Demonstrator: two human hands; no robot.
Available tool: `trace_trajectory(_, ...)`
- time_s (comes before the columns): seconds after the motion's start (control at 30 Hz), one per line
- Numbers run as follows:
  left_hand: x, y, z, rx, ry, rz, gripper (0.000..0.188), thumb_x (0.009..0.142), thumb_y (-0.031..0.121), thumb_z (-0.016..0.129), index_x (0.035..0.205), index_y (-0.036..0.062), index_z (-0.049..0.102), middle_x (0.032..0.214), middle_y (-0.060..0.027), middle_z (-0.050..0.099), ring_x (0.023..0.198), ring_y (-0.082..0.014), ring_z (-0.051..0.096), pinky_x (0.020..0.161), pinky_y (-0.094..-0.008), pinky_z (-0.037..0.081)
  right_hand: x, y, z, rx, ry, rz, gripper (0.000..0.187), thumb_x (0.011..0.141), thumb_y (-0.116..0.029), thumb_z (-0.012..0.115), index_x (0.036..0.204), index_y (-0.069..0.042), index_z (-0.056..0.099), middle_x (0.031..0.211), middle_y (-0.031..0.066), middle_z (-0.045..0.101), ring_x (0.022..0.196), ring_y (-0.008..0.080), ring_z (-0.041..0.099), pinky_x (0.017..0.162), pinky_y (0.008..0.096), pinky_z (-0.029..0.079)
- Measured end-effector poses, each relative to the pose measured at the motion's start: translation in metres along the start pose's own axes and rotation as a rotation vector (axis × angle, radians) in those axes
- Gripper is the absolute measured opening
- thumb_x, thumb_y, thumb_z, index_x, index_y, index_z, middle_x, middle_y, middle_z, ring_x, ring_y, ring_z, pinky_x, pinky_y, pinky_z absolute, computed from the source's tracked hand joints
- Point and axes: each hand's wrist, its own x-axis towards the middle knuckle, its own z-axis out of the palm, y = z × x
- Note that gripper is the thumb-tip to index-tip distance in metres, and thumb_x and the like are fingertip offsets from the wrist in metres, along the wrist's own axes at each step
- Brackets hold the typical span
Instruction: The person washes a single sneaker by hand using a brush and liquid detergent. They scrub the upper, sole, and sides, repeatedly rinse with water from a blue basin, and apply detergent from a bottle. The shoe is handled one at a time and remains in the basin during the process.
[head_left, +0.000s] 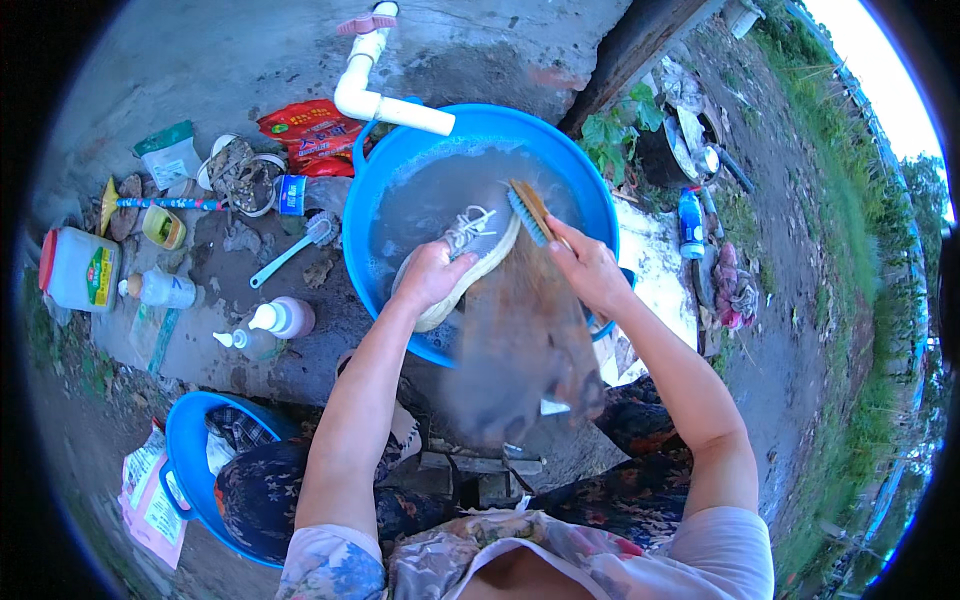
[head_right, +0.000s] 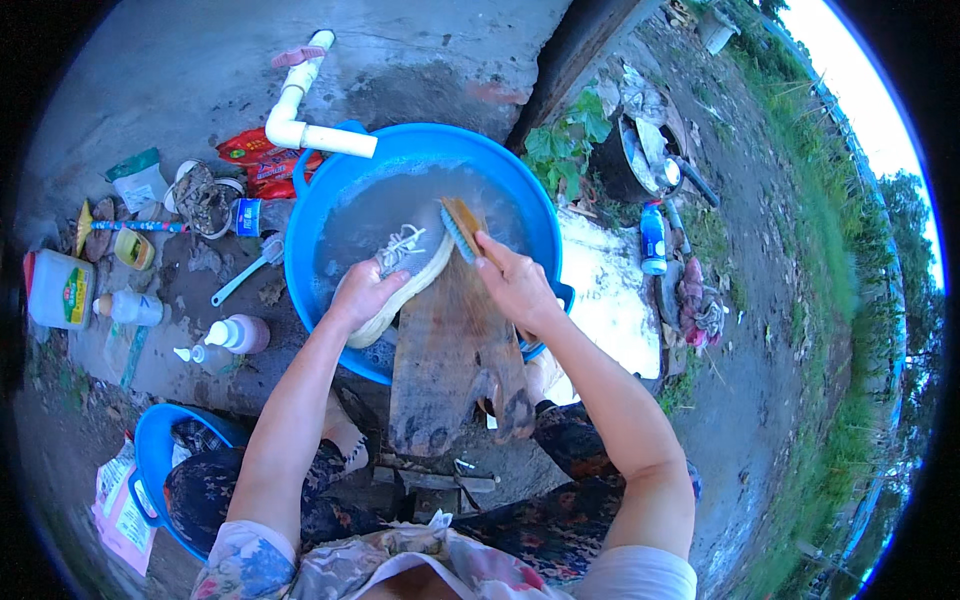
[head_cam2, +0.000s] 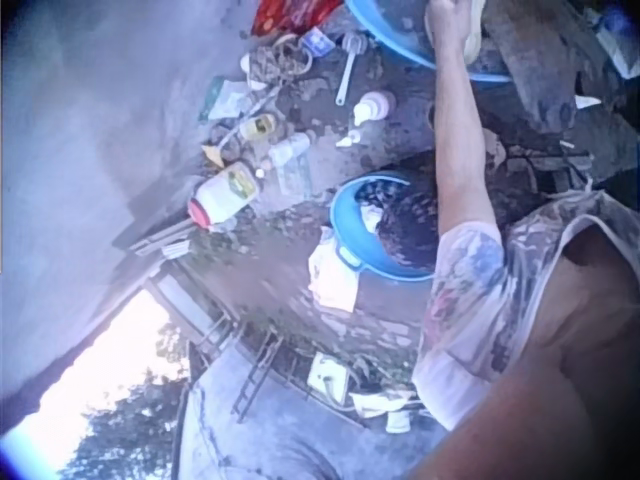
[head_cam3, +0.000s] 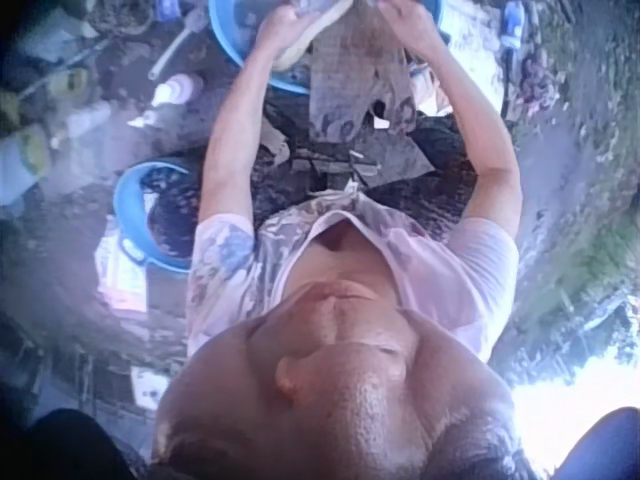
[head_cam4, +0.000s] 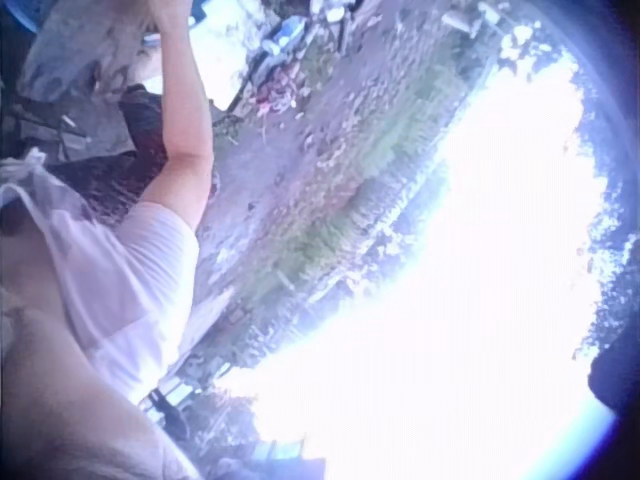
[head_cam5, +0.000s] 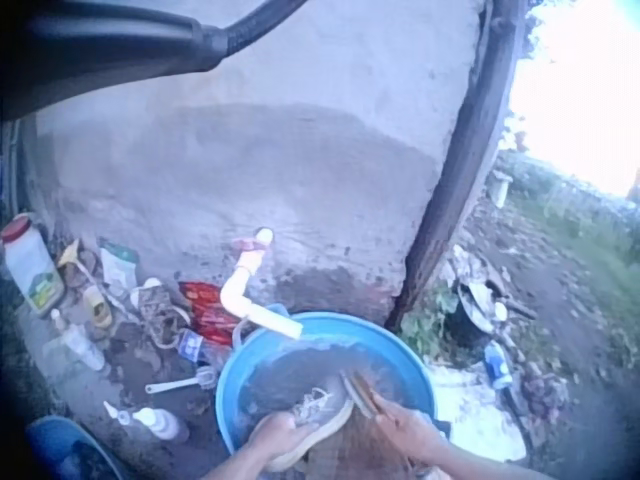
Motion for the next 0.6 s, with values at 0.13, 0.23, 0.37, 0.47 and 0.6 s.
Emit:
trace_trajectory(0.13,-0.005,0.008,0.013,0.144,-0.005,0.116,0.031,0.08,0.027,0.062,0.098,0.0025,0.064,0.09,-0.0251,0.063,0.088,-0.0394,0.061,0.077,-0.0432,0.048,0.033,0.004,-0.009,0.091,-0.08,0.242,0.041,0.094,-0.027,0.047,0.133,-0.014,0.047,0.08,0.0066,0.056,0.056,0.0109,0.05,0.046,0.0279,0.042)
trace_trajectory(0.23,-0.006,0.01,0.021,0.143,0.025,0.15,0.027,0.081,0.024,0.061,0.098,0.0032,0.064,0.09,-0.023,0.064,0.087,-0.039,0.061,0.076,-0.0428,0.048,0.044,0.007,-0.01,0.321,-0.114,0.425,0.043,0.097,-0.028,0.043,0.138,-0.019,0.04,0.066,-0.0017,0.04,0.047,0.0064,0.038,0.038,0.0229,0.033)
trace_trajectory(0.37,-0.011,-0.002,0.017,0.077,0.076,0.196,0.025,0.082,0.023,0.061,0.098,0.0048,0.065,0.091,-0.022,0.064,0.085,-0.0386,0.061,0.074,-0.0422,0.049,0.0,0.006,-0.044,0.393,-0.37,0.508,0.043,0.096,-0.026,0.043,0.139,-0.02,0.04,0.066,-0.0005,0.042,0.047,0.0076,0.04,0.035,0.0238,0.033)
trace_trajectory(0.47,-0.014,0.006,0.014,0.147,0.017,0.266,0.024,0.081,0.023,0.061,0.098,0.005,0.065,0.09,-0.0222,0.064,0.084,-0.039,0.061,0.074,-0.0421,0.049,0.003,0.004,-0.031,0.465,-0.31,0.528,0.042,0.096,-0.027,0.043,0.137,-0.018,0.042,0.066,-0.001,0.041,0.045,0.0074,0.038,0.035,0.0234,0.033)
trace_trajectory(0.6,-0.012,0.02,0.022,0.072,0.112,0.132,0.035,0.079,0.025,0.064,0.105,0.0019,0.062,0.094,-0.0223,0.064,0.089,-0.0381,0.062,0.077,-0.0398,0.049,0.07,0.048,0.021,-0.387,0.118,-0.2,0.042,0.093,-0.027,0.044,0.135,-0.019,0.044,0.091,0.017,0.063,0.081,0.0287,0.065,0.069,0.0409,0.053)
